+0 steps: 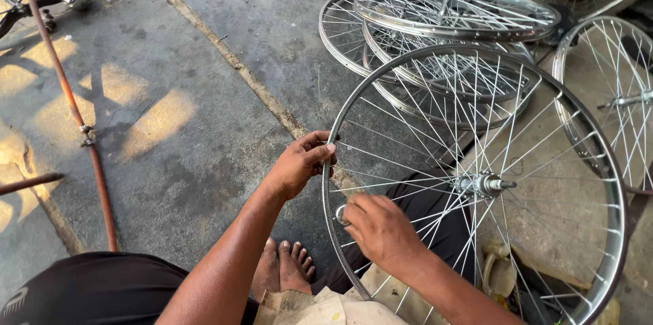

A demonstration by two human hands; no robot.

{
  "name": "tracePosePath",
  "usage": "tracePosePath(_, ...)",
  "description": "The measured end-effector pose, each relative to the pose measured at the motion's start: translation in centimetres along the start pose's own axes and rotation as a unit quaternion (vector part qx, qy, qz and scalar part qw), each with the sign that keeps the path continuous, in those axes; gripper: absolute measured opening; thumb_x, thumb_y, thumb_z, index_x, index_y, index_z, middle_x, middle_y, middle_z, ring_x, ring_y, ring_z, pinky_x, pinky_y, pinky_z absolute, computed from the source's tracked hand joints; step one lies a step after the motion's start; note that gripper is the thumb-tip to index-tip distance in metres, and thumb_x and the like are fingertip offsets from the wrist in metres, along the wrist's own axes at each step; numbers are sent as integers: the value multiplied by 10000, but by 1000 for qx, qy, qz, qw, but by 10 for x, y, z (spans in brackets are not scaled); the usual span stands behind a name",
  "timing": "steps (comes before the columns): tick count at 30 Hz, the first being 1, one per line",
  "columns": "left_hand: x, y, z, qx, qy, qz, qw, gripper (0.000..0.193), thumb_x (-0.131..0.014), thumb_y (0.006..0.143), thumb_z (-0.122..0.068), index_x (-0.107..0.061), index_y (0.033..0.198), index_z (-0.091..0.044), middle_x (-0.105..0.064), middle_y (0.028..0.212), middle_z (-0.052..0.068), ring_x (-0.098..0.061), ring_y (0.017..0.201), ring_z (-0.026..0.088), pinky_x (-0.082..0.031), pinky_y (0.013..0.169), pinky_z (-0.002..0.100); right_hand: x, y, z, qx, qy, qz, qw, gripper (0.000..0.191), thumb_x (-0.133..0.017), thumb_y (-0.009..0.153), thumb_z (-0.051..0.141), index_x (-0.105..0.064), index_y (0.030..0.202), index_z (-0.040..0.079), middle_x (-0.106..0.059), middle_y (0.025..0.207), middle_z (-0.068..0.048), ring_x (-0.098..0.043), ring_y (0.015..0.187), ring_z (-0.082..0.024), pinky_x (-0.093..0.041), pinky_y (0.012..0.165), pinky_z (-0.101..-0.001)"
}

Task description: The person sits on the ground and uses a small metal tool to tighten or adjust the spokes of a bicycle wheel. They rotate the wheel periodically to access different sections of the rim and continue the adjustment process.

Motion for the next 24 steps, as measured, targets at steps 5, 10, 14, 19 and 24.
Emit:
tracePosePath(5,-1,4,-6,-12,-9,10,1000,341,-704,953,-207,-607,1248,-68,-652,930,36,-633,850,128,-501,710,298,61,6,-3,-4,-121,-121,985,214,-689,872,168,-629,1038,45,-650,994,-113,-649,934,-289,-513,832,-457)
tracePosePath(10,-6,3,-8,-12,11,1,1000,377,-699,919,-220,-592,1258,-94,-646,930,24,-648,848,141,-537,711,316,35,28,-28,-65,-79,-10,995,169,-636,944,174,-679,1080,83,-710,897,-119,-669,869,-329,-513,803,-492)
tracePosePath(14,-10,2,-7,-32,-5,13,999,392,-712,949,-217,-602,1276,-31,-647,924,45,-619,842,150,-493,689,306,1,45,-50,-163,-2,38,986,142,-622,999,224,-694,1062,120,-746,956,-160,-701,971,-350,-538,864,-479)
tracePosePath(19,-8,4,-4,-20,-1,13,1000,396,-705,928,-215,-592,1282,-77,-662,925,16,-638,844,130,-503,676,288,13,36,-25,-98,31,-18,995,201,-637,944,132,-659,1131,63,-737,1018,-170,-707,964,-359,-554,814,-484)
tracePosePath(24,-8,7,0,-24,21,13,999,372,-711,939,-229,-618,1260,-66,-659,903,31,-609,796,128,-474,658,286,31,24,-8,-9,45,-102,994,308,-745,794,84,-611,1064,22,-690,1044,-208,-689,946,-377,-569,764,-480)
Point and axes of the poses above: each hand's wrist, its own y-axis towards the middle knuckle, its own x-axis out of the back of the hand, z = x × y, the point moved 10 cm from there along y, towards the middle knuckle
